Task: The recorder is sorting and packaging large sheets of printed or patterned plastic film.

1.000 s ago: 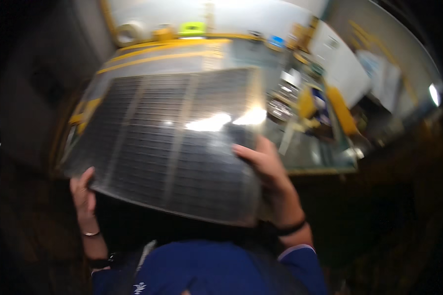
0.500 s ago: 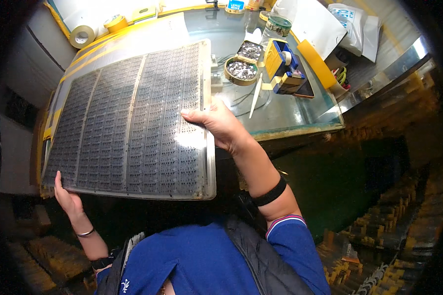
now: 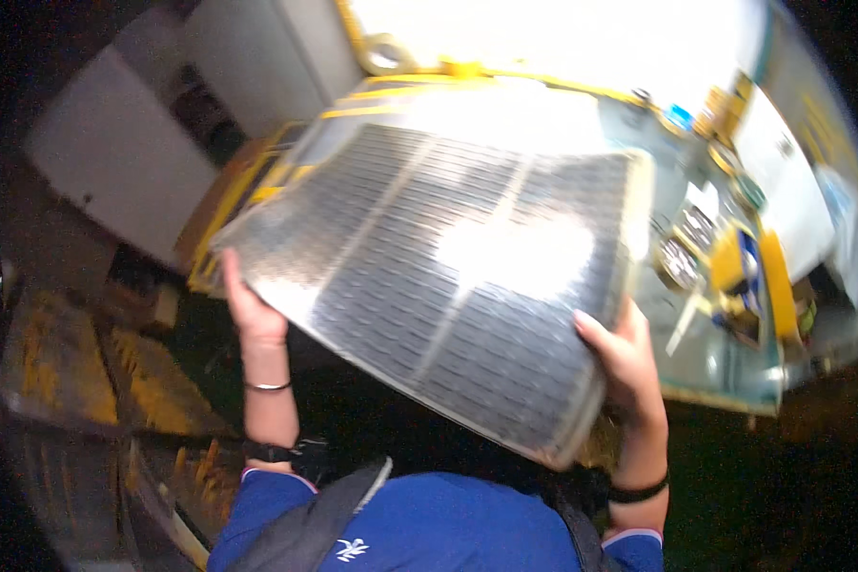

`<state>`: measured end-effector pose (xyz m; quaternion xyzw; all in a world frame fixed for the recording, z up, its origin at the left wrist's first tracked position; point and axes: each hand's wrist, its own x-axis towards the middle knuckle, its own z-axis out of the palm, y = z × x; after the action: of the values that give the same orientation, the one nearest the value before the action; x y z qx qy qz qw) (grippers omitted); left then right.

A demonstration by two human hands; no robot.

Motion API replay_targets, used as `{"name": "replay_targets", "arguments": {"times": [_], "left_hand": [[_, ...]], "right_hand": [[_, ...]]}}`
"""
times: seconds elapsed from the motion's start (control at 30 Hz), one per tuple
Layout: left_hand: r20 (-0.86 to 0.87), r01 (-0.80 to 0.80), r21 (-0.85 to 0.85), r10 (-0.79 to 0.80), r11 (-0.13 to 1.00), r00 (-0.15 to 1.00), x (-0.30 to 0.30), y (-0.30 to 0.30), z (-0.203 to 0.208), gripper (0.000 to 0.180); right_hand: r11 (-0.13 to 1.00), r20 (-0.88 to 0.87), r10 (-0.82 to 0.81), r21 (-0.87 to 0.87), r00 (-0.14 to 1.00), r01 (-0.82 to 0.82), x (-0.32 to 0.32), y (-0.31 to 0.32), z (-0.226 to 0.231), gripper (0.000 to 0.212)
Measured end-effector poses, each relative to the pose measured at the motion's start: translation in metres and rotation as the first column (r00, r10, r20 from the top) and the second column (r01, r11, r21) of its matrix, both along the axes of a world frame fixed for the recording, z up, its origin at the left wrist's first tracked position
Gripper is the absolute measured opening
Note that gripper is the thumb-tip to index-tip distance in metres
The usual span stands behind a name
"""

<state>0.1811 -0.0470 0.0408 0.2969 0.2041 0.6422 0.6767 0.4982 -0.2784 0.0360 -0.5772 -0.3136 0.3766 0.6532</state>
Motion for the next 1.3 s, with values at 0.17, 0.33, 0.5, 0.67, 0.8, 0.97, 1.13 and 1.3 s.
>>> {"name": "replay_targets", "arguments": {"times": [0.17, 0.33, 0.5, 0.67, 0.8, 0.97, 1.13, 1.3], "left_hand": [[-0.266, -0.281, 0.148, 0.312, 0.948, 0.912, -0.017, 0.007, -0.024, 0.030], [-0.421, 0.146, 0.905, 0.888, 0.399, 0.184, 0.036, -0.037, 0.017, 0.029], [-0.335, 0.624, 0.777, 0.893, 0.080, 0.302, 0.084, -0.097, 0.042, 0.033], [-0.401, 0.726, 0.688, 0.836, 0.004, 0.375, 0.118, -0.122, 0.022, 0.034], [-0.372, 0.751, 0.660, 0.865, -0.008, 0.336, 0.129, -0.128, 0.016, 0.034], [-0.361, 0.752, 0.659, 0.876, -0.004, 0.321, 0.133, -0.136, 0.015, 0.035], [-0.391, 0.769, 0.638, 0.871, 0.025, 0.296, 0.136, -0.142, 0.013, 0.034], [-0.540, 0.781, 0.614, 0.783, 0.117, 0.308, 0.140, -0.146, 0.016, 0.040]], "right_hand": [[0.998, -0.016, 0.057, 0.034, 0.998, -0.056, -0.012, -0.001, -0.002, 0.044], [0.998, -0.018, 0.040, 0.040, 0.999, -0.040, -0.002, -0.005, 0.001, 0.050], [0.955, 0.125, -0.170, 0.265, 0.978, 0.132, -0.013, 0.015, -0.013, 0.067], [0.997, 0.236, 0.042, -0.067, 0.971, -0.026, 0.004, 0.002, -0.023, 0.024], [0.996, 0.164, 0.072, 0.044, 0.984, -0.081, 0.004, -0.007, -0.024, 0.022], [0.987, -0.002, 0.136, 0.084, 0.991, -0.136, 0.003, -0.013, -0.022, 0.029], [0.980, 0.055, 0.163, 0.105, 0.985, -0.168, 0.003, -0.015, -0.023, 0.029], [0.975, -0.007, 0.202, 0.097, 0.979, -0.201, 0.007, -0.017, -0.022, 0.025]]}}
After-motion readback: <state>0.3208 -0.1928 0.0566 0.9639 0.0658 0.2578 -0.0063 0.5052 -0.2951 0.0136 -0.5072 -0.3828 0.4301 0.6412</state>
